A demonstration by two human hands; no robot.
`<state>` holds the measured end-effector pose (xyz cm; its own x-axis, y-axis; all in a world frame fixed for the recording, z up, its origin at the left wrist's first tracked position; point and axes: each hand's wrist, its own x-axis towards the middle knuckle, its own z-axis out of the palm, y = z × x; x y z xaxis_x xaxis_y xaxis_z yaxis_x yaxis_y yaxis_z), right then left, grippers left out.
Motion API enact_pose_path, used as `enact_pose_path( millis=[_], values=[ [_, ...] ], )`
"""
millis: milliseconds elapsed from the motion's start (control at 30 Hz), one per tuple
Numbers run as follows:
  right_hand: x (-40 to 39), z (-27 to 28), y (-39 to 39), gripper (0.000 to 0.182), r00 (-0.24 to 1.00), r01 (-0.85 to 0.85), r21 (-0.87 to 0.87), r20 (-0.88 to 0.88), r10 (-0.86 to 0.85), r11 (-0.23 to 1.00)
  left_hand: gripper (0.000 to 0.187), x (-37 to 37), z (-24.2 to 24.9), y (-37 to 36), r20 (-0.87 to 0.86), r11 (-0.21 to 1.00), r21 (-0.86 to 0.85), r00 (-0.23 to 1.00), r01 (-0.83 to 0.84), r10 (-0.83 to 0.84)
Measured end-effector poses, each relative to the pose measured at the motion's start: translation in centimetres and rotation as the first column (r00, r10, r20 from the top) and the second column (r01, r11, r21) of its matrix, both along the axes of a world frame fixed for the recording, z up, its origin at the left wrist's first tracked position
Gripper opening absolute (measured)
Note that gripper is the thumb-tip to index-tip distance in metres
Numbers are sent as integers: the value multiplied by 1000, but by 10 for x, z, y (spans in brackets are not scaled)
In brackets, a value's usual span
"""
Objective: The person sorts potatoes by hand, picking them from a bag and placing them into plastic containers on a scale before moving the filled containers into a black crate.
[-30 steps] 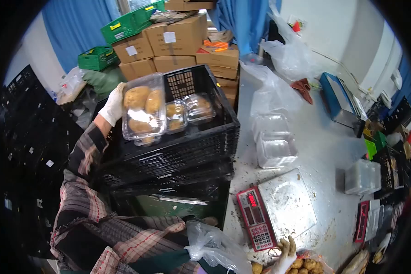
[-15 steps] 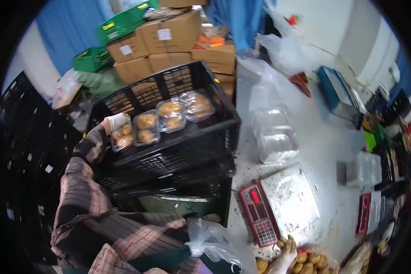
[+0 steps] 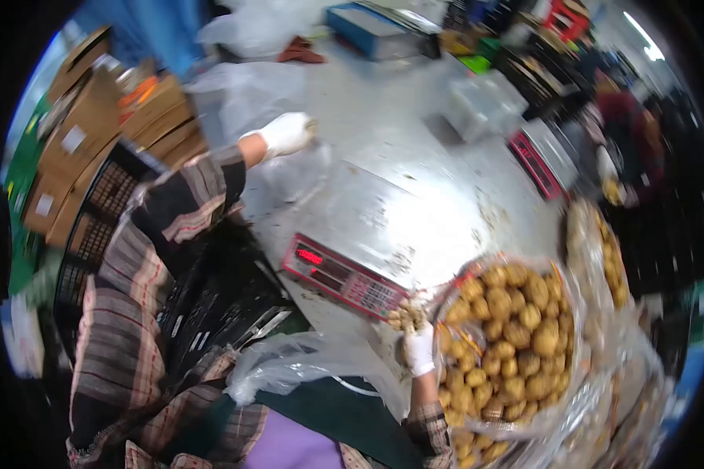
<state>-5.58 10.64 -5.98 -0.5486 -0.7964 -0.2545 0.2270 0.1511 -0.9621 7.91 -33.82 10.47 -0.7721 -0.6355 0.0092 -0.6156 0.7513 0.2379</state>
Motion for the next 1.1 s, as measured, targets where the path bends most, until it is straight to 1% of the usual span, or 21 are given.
enact_pose_path(
  millis=[33, 100, 200, 233, 300, 333, 400, 500, 533, 600, 633, 700, 800, 833, 867, 900, 933, 967, 1033, 1067, 1100],
  values=[
    [-2, -10, 16, 27, 999, 42, -6, -14, -42, 999, 27, -9, -17, 4, 140, 999, -26, 989, -36, 39],
    [-2, -6, 51, 25, 984, 153, 140, -117, -137, 978, 33, -5, -79, -9, 79, 988, 7, 985, -155, 154],
    [-4, -37, 118, 27, 912, 348, 144, -279, -299, 926, 32, 44, -157, -22, -12, 963, -35, 964, -267, 266],
    [-3, -48, 141, 27, 882, 422, 146, -293, -368, 895, 31, 54, -151, -9, -152, 946, 124, 936, -300, 317],
    [3, -48, 171, 26, 828, 539, 142, -269, -492, 830, 27, 78, -175, -20, -228, 966, 38, 939, -256, 258],
    [5, -45, 181, 25, 804, 585, 141, -232, -548, 799, 24, 90, -188, -31, -312, 967, 144, 918, -211, 246],
    [8, -33, 189, 23, 754, 656, 130, -152, -639, 744, 20, 107, -197, -49, -380, 911, 372, 866, -178, 325],
    [4, -30, 183, 22, 715, 690, 152, -289, -636, 707, 17, 122, -190, -65, -381, 831, 522, 819, -193, 429],
    [1, -28, 174, 19, 692, 703, 114, -338, -638, 702, 17, 123, -185, -62, -482, 880, 433, 775, -195, 409],
    [-12, -21, 157, 20, 607, 679, 114, -642, -468, 725, 16, 123, -171, -56, -667, 945, 240, 670, -222, 327],
    [-19, -20, 147, 20, 533, 668, 117, -764, -364, 735, 13, 120, -152, -45, -690, 930, 119, 645, -347, 329],
    [-36, -25, 125, 24, 494, 670, 215, -843, -211, 711, 12, 94, -94, 12, -706, 855, -309, 703, -416, 87],
    [-64, -36, 79, 42, 567, 683, 258, -777, -273, 684, 12, 55, -55, 93, -720, 953, -282, 681, -113, -133],
    [-76, -49, 63, 59, 580, 695, 351, -789, -201, 627, 9, 45, -59, 116, -702, 986, -169, 702, -2, -119],
    [-80, -38, 44, 69, 631, 690, 419, -747, -208, 590, 8, 33, -65, 138, -604, 976, -157, 767, 151, -216],
    [-90, -39, 31, 73, 736, 622, 540, -651, -187, 567, 7, 27, -81, 155, -544, 966, -168, 799, 195, -255],
    [-98, -40, 23, 73, 757, 619, 583, -620, -204, 526, 10, 22, -100, 165, -444, 906, -278, 794, 319, -415],
    [-104, -43, 17, 74, 777, 613, 624, -587, -227, 484, 10, 19, -109, 181, -360, 894, -253, 821, 371, -443],
    [-125, -82, 29, 73, 785, 609, 453, -463, -412, 651, 15, 18, -117, 202, -312, 921, -77, 868, 381, -386],
    [-132, -95, 36, 73, 788, 608, 352, -381, -484, 712, 20, 15, -107, 214, -356, 929, -108, 859, 353, -367],
    [-117, -44, 40, 73, 792, 607, 403, -378, -479, 685, 26, 12, -95, 224, -402, 936, -137, 846, 323, -351]
  ],
)
